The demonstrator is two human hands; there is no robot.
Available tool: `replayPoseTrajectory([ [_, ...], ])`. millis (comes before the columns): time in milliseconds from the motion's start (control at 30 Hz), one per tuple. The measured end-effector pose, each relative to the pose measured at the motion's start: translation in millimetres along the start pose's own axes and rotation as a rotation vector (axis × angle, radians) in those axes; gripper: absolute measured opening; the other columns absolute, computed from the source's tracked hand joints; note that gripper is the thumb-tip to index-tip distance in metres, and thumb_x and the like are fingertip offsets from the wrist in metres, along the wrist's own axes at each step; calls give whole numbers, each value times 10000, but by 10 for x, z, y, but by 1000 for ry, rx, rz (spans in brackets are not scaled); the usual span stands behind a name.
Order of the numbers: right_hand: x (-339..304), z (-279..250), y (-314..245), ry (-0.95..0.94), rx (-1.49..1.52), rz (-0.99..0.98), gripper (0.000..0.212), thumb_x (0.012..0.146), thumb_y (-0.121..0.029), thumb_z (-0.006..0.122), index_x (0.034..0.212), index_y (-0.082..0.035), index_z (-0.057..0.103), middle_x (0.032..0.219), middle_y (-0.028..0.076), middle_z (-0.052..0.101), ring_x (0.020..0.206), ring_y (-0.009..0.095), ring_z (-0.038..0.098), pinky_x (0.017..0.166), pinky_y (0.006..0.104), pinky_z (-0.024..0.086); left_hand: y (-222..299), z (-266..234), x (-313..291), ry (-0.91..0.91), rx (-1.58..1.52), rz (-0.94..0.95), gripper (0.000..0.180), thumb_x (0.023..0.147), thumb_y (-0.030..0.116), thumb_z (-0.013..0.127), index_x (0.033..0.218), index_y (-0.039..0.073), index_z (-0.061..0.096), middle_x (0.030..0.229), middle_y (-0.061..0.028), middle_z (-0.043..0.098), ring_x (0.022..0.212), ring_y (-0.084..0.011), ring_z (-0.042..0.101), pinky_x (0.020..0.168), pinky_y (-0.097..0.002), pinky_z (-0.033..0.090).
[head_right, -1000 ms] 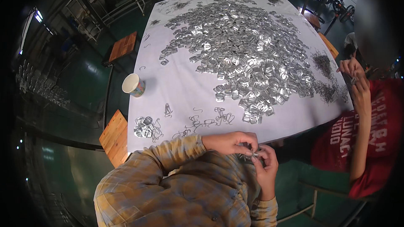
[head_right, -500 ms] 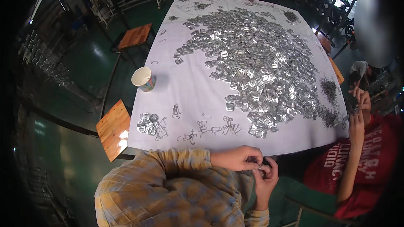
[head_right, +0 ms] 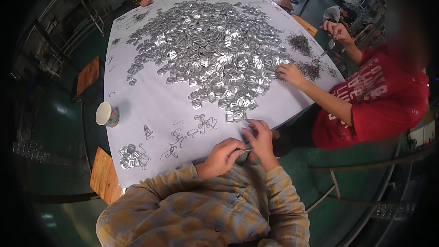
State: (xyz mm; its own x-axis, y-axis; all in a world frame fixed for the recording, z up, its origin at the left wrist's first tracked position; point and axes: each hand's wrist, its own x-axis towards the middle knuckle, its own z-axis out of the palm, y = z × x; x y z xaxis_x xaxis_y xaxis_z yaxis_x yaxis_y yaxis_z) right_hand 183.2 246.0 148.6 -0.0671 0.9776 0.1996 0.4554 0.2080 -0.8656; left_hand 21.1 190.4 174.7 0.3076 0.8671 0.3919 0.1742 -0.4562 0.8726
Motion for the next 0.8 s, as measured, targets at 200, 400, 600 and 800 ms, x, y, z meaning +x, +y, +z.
replayPoseTrajectory([
  [200, 316, 366, 85, 126, -378, -175, 302, 665, -164, 739, 914, -38, 622, 868, 134, 547, 820, 334, 520, 746, 430, 416, 46, 12, -6, -17, 12, 5, 110, 836, 9, 584, 945, 8, 564, 886, -139, 598, 799, -297, 590, 704, -345, 474],
  [400, 335, 373, 127, -8, -56, 28, 246, 671, -123, 754, 818, -1, 599, 730, 78, 598, 652, 227, 561, 588, 317, 447, -45, 15, -40, 17, 26, -25, 115, 845, 8, 574, 960, 4, 561, 890, -142, 601, 796, -269, 598, 690, -330, 479],
  [600, -12, -226, -276, -161, 562, 213, 102, 824, -46, 653, 897, 22, 631, 728, -15, 592, 621, 30, 517, 561, 183, 416, -28, 67, 38, 66, -44, -177, 89, 855, 17, 580, 937, -2, 551, 843, -108, 616, 730, -179, 601, 638, -275, 481],
  [800, -229, -409, -474, -189, 745, 333, 149, 852, -73, 637, 952, 37, 623, 767, -2, 605, 657, 41, 518, 592, 182, 418, 7, 92, 159, 84, -139, -217, 60, 846, 6, 590, 889, -15, 554, 762, -76, 623, 701, -100, 577, 642, -254, 468],
])
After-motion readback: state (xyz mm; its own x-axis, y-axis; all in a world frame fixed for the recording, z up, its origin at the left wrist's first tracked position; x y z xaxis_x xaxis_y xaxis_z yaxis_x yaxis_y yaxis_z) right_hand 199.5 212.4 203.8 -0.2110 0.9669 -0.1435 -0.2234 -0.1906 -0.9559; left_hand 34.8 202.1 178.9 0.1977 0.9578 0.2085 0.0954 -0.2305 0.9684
